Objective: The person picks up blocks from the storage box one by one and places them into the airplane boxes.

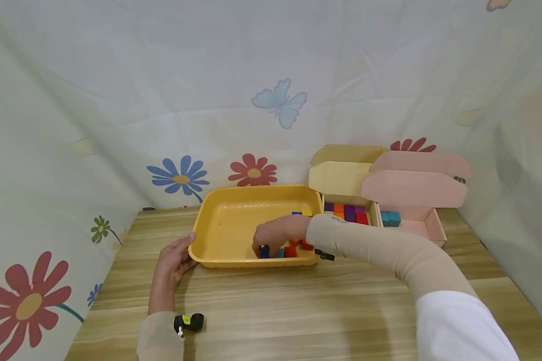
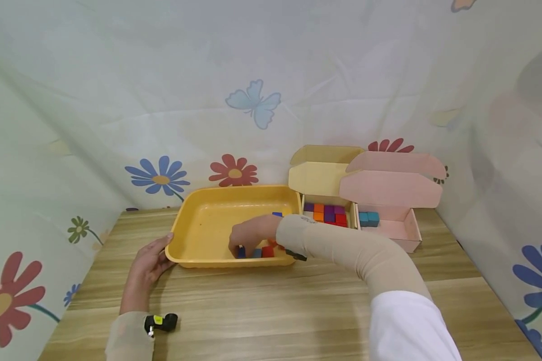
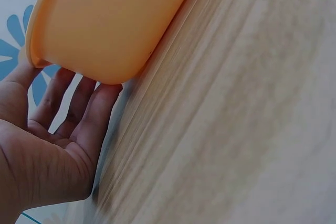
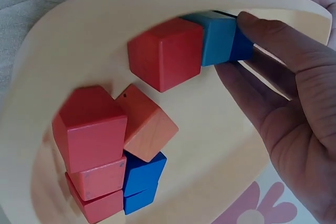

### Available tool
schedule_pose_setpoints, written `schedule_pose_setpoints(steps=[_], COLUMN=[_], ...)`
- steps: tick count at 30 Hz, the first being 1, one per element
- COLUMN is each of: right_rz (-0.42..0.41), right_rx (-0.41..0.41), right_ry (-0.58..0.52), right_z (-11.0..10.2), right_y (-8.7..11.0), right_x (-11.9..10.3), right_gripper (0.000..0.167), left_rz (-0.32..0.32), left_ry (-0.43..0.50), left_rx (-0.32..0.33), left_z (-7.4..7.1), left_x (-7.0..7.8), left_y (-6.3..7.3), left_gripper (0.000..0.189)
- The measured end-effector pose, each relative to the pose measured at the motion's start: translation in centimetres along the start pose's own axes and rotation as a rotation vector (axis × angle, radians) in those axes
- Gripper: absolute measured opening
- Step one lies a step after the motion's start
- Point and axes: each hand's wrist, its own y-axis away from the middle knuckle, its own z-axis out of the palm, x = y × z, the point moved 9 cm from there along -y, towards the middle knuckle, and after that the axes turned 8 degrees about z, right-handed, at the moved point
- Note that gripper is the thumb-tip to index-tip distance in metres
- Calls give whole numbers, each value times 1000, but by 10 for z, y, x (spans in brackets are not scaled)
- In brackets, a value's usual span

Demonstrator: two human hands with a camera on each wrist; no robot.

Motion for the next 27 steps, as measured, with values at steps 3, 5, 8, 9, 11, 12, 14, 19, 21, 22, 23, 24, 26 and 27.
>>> schedule_pose_setpoints(steps=[3, 5, 8, 9, 11, 12, 14, 19, 21, 22, 23, 24, 26, 27], right_rz=[-2, -7, -8, -5, 3, 6, 29, 100, 133, 151, 166, 186, 207, 221], right_rx=[-5, 1, 45, 66, 115, 138, 167, 204, 214, 220, 227, 228, 238, 242], right_ry=[-12, -2, 4, 2, -16, -34, -68, -87, -80, -73, -69, -72, -70, -71], right_z=[2, 0, -10, -15, -28, -35, -45, -59, -61, -61, -60, -60, -58, -57], right_y=[-1, 0, 4, 6, 14, 19, 31, 66, 79, 85, 91, 96, 108, 114], right_x=[0, 0, 4, 7, 15, 20, 33, 64, 75, 81, 87, 92, 99, 103], right_gripper=[31, 31, 31, 31, 32, 32, 32, 32, 32, 32, 32, 32, 32, 32], left_rz=[-1, 0, 4, 5, 9, 10, 9, 6, 6, 7, 4, 3, 2, 1], left_ry=[3, 7, 11, 10, 9, 7, 1, 6, 10, 12, 13, 11, 11, 12], left_rx=[0, -5, -7, -6, -1, 3, -2, -13, -17, -18, -23, -26, -31, -30], left_z=[0, 0, 0, 0, 0, 0, 0, 3, 5, 5, 6, 7, 8, 8], left_x=[-1, -1, -2, -2, -2, -2, -2, 3, 8, 8, 11, 13, 15, 15], left_y=[0, -1, -2, -2, -2, -2, -2, 1, 5, 6, 8, 10, 13, 13], left_gripper=[25, 22, 21, 23, 27, 32, 40, 47, 48, 48, 48, 49, 45, 42])
